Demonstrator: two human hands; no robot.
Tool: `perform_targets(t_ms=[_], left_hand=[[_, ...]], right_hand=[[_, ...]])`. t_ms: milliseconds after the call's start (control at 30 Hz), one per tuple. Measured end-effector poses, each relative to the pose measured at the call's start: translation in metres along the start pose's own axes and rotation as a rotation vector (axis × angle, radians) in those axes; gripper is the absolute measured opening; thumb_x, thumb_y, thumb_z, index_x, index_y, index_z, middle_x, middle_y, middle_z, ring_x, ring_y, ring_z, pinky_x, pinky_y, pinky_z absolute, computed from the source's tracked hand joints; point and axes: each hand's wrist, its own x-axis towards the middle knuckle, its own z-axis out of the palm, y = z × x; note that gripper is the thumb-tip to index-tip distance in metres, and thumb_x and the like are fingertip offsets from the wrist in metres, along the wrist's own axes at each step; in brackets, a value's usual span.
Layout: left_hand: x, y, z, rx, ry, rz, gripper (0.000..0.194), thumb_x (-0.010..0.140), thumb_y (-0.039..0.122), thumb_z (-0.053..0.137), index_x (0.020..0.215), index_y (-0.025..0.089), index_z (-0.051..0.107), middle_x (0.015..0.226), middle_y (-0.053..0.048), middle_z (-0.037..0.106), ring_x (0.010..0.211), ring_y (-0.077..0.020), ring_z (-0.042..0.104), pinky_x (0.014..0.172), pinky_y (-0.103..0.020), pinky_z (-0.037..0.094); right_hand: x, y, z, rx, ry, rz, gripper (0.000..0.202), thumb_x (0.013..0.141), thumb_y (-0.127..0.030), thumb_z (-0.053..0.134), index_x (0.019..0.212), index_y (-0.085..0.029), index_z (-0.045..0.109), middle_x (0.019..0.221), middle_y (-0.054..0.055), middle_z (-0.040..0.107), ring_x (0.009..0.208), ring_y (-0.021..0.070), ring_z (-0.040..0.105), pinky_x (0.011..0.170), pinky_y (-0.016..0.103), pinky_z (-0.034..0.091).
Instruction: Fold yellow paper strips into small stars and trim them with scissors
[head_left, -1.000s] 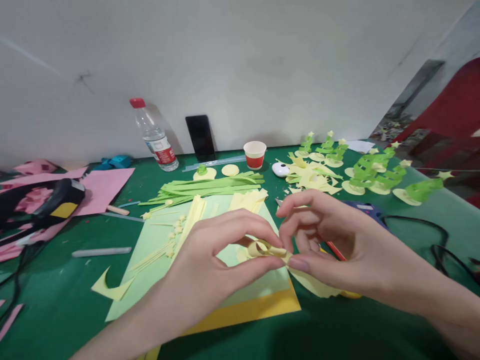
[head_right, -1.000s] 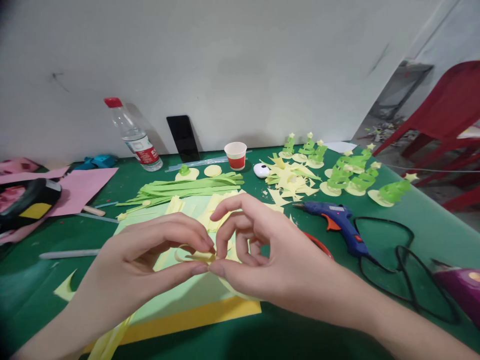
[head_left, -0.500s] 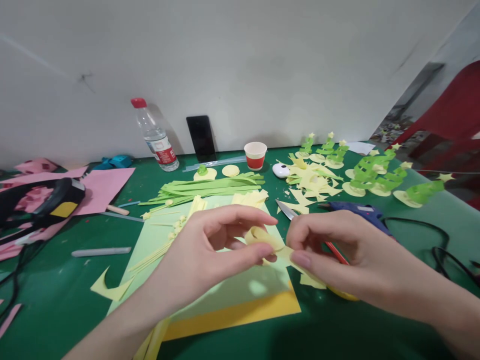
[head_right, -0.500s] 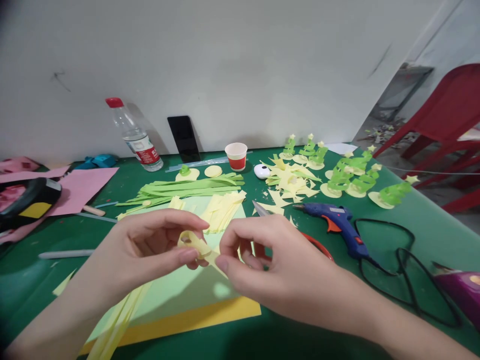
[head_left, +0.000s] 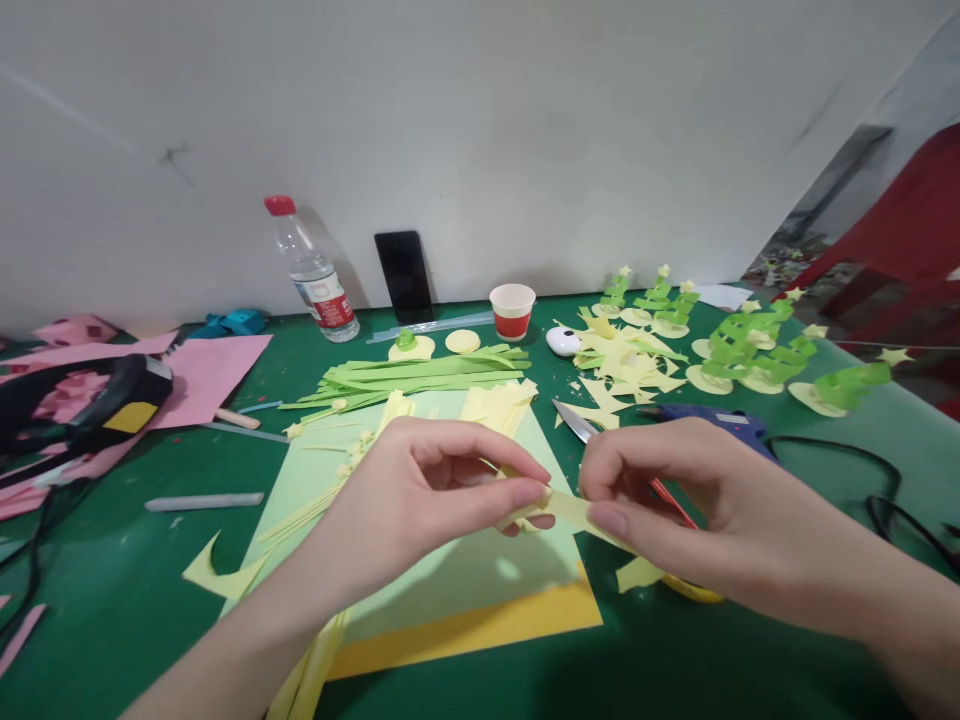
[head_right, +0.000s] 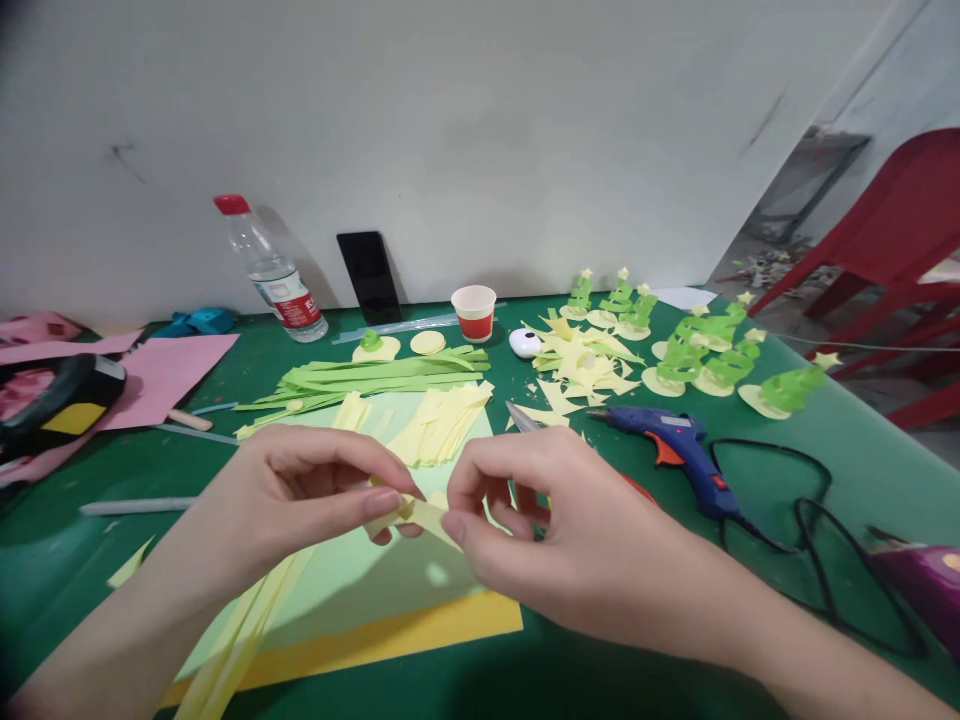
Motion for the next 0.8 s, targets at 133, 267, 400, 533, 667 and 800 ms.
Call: perform_targets(t_ms=[133,267,400,533,667,800], left_hand=[[-0.002,0.001,-0.002,-0.018,0.037,-0.015,0.022,0.072,0.003,0.071,0.065,0.023,0.076,0.059,0.010,0.071,0.056,-0.0033,0.069,0.053,-0.003,0.052],[-0.002,-0.001,0.002,-0.039,0.038,-0.035,0.021,0.070,0.004,0.073,0.064,0.024,0.076,0.058,0.011,0.071,0.054,-0.0026,0.067,0.052,-0.003,0.051],[0.001,-0.002,0.009,-0.010,0.028,-0.069,0.022,0.067,0.003,0.073,0.063,0.024,0.076,0.055,0.010,0.069,0.053,-0.0023,0.063,0.051,-0.003,0.048],[0.002,-0.001,0.009,0.061,0.054,-0.074,0.016,0.066,0.006,0.072,0.062,0.021,0.075,0.056,0.007,0.068,0.052,-0.0054,0.060,0.051,-0.010,0.049],[0.002,-0.001,0.005,0.169,0.041,-0.048,0.009,0.070,0.015,0.070,0.063,0.019,0.073,0.057,0.004,0.068,0.052,-0.0081,0.057,0.050,-0.016,0.048],[-0.001,-0.004,0.005,0.283,-0.020,0.053,0.009,0.076,0.018,0.065,0.068,0.018,0.067,0.063,0.003,0.065,0.056,-0.0092,0.057,0.055,-0.018,0.048]], right_hand=[[-0.002,0.000,-0.006,-0.016,-0.027,-0.017,0.019,0.074,-0.009,0.048,0.058,-0.020,0.046,0.055,-0.006,0.044,0.051,0.0081,0.035,0.045,0.020,0.028],[0.001,0.000,-0.006,-0.033,-0.036,0.005,0.017,0.079,-0.017,0.051,0.062,-0.021,0.052,0.058,-0.006,0.048,0.053,0.0084,0.038,0.048,0.020,0.029],[0.003,-0.001,0.002,-0.018,-0.084,0.002,0.021,0.085,-0.023,0.051,0.065,-0.021,0.059,0.056,-0.006,0.049,0.053,0.0076,0.041,0.049,0.020,0.030],[0.004,-0.001,0.005,0.007,-0.081,0.012,0.022,0.082,-0.014,0.050,0.062,-0.018,0.057,0.052,-0.007,0.045,0.050,0.0066,0.038,0.047,0.020,0.028],[0.006,-0.002,0.004,0.050,-0.098,0.039,0.020,0.079,-0.013,0.051,0.060,-0.018,0.055,0.051,-0.006,0.044,0.049,0.0070,0.037,0.046,0.020,0.027],[0.008,-0.002,0.001,0.110,-0.150,0.038,0.023,0.081,-0.014,0.049,0.059,-0.018,0.054,0.051,-0.006,0.042,0.048,0.0074,0.036,0.043,0.020,0.027]])
